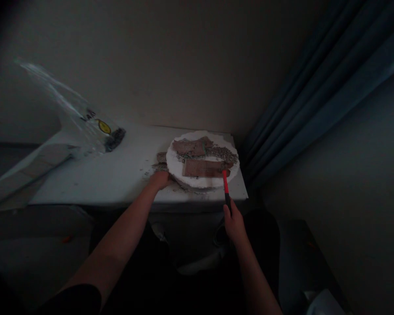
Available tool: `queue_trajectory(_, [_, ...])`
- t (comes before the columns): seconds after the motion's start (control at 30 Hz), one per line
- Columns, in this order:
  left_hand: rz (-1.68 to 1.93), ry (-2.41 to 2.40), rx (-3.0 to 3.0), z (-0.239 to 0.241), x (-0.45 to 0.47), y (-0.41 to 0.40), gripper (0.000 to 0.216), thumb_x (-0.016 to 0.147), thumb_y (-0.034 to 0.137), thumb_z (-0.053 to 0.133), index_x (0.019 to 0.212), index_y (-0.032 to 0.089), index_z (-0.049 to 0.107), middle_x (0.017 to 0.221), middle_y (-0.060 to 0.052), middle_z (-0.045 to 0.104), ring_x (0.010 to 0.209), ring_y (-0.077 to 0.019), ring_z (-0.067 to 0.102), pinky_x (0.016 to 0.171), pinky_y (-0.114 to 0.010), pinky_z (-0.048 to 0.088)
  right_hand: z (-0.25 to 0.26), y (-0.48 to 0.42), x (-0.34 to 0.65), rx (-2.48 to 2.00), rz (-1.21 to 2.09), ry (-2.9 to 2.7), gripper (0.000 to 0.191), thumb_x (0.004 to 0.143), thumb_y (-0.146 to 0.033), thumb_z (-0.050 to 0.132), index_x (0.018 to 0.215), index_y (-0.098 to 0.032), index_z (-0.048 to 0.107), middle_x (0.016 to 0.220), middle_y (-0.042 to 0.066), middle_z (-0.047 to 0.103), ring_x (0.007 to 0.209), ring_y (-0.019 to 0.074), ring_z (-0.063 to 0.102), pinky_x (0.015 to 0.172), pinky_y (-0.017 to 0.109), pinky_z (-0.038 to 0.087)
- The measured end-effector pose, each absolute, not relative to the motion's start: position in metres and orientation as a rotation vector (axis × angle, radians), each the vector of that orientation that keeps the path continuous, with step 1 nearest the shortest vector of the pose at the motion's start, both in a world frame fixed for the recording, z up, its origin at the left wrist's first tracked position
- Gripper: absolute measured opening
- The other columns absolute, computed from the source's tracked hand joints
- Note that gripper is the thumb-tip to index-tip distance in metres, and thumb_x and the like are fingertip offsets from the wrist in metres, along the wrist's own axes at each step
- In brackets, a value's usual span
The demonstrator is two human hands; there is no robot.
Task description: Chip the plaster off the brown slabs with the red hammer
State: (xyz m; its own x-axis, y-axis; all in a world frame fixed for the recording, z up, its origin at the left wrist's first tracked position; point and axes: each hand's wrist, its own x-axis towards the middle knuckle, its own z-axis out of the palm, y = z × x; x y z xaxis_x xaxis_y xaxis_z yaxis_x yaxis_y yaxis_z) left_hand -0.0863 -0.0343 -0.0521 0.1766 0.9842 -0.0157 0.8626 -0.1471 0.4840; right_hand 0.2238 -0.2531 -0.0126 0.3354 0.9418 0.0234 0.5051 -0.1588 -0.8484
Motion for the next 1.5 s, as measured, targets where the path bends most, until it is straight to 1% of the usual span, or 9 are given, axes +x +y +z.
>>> queue_trajectory(0.07, [0.377, 1.920, 1.998, -0.046, -0.092, -0.021, 0.027, 0.079, 0.025, 0.065, 0.104, 0.019, 0.067, 0.100, -0.016, 0.074, 0.097, -0.0310, 0.071, 0.085, -0.040, 0.054, -0.012, -0.253, 0.224, -1.800, 0.684, -1.290, 0.066, 0.092, -0.058, 0.048, 0.139, -0.012, 0.061, 0.090, 0.012, 0.074, 0.086, 0.0315, 0.072, 0.071, 0.043, 0.058])
queue_trajectory(0.17, [0.701, 2.023, 1.828, -0.033, -0.089, -0.004, 0.030, 0.085, 0.019, 0.055, 0.114, 0.019, 0.064, 0.105, -0.012, 0.074, 0.101, -0.0246, 0.069, 0.089, -0.035, 0.053, -0.012, -0.253, 0.224, -1.790, 0.671, -1.313, 0.064, 0.094, -0.056, 0.047, 0.139, -0.013, 0.061, 0.103, 0.015, 0.075, 0.101, 0.0323, 0.070, 0.082, 0.045, 0.057])
queue_trajectory(0.33, [1.083, 1.632, 1.767, -0.020, -0.035, -0.003, 0.019, 0.088, 0.022, 0.057, 0.104, 0.016, 0.064, 0.099, -0.008, 0.073, 0.087, -0.0170, 0.068, 0.083, -0.028, 0.053, -0.015, -0.251, 0.225, -1.774, 0.650, -1.329, 0.060, 0.094, -0.054, 0.049, 0.138, -0.015, 0.062, 0.108, 0.014, 0.074, 0.108, 0.0306, 0.068, 0.090, 0.044, 0.055])
queue_trajectory(0.43, [1.033, 1.387, 1.919, -0.022, 0.006, -0.011, 0.008, 0.084, 0.021, 0.063, 0.092, 0.018, 0.065, 0.088, -0.004, 0.073, 0.083, -0.0170, 0.068, 0.081, -0.029, 0.053, -0.017, -0.252, 0.227, -1.775, 0.687, -1.328, 0.060, 0.095, -0.052, 0.047, 0.140, -0.015, 0.061, 0.100, 0.012, 0.075, 0.097, 0.0292, 0.070, 0.082, 0.043, 0.057])
queue_trajectory(0.63, [1.032, 1.164, 1.899, -0.028, 0.050, -0.011, 0.023, 0.087, 0.018, 0.061, 0.109, 0.018, 0.068, 0.100, -0.006, 0.075, 0.088, -0.0168, 0.069, 0.082, -0.030, 0.055, -0.020, -0.256, 0.231, -1.781, 0.711, -1.307, 0.060, 0.096, -0.052, 0.046, 0.140, -0.014, 0.060, 0.096, 0.012, 0.074, 0.092, 0.0300, 0.071, 0.072, 0.041, 0.058])
queue_trajectory(0.93, [0.894, 1.138, 2.022, -0.036, 0.052, -0.002, 0.013, 0.090, 0.027, 0.060, 0.094, 0.020, 0.070, 0.092, -0.004, 0.075, 0.084, -0.0192, 0.068, 0.084, -0.033, 0.052, -0.021, -0.258, 0.233, -1.786, 0.756, -1.272, 0.059, 0.096, -0.051, 0.048, 0.143, -0.017, 0.058, 0.098, 0.012, 0.075, 0.098, 0.0309, 0.071, 0.076, 0.043, 0.059])
queue_trajectory(1.13, [0.917, 1.131, 1.998, -0.037, 0.054, -0.004, 0.013, 0.091, 0.027, 0.060, 0.095, 0.018, 0.069, 0.094, -0.005, 0.075, 0.086, -0.0195, 0.068, 0.083, -0.033, 0.051, -0.019, -0.257, 0.232, -1.765, 0.775, -1.261, 0.059, 0.097, -0.051, 0.048, 0.143, -0.015, 0.058, 0.113, 0.014, 0.074, 0.111, 0.0312, 0.067, 0.088, 0.044, 0.057])
queue_trajectory(1.3, [0.918, 1.127, 1.992, -0.035, 0.056, -0.006, 0.013, 0.090, 0.026, 0.060, 0.093, 0.018, 0.069, 0.094, -0.005, 0.075, 0.086, -0.0194, 0.067, 0.083, -0.033, 0.051, -0.020, -0.256, 0.233, -1.708, 0.804, -1.280, 0.060, 0.098, -0.050, 0.048, 0.146, -0.014, 0.055, 0.137, 0.015, 0.064, 0.129, 0.0308, 0.058, 0.106, 0.046, 0.047])
queue_trajectory(1.5, [0.930, 1.136, 1.990, -0.034, 0.057, -0.009, 0.013, 0.091, 0.027, 0.060, 0.094, 0.018, 0.069, 0.095, -0.005, 0.075, 0.086, -0.0191, 0.067, 0.084, -0.032, 0.050, -0.019, -0.257, 0.232, -1.745, 0.783, -1.248, 0.058, 0.096, -0.050, 0.051, 0.142, -0.016, 0.059, 0.115, 0.013, 0.074, 0.113, 0.0332, 0.067, 0.089, 0.045, 0.057])
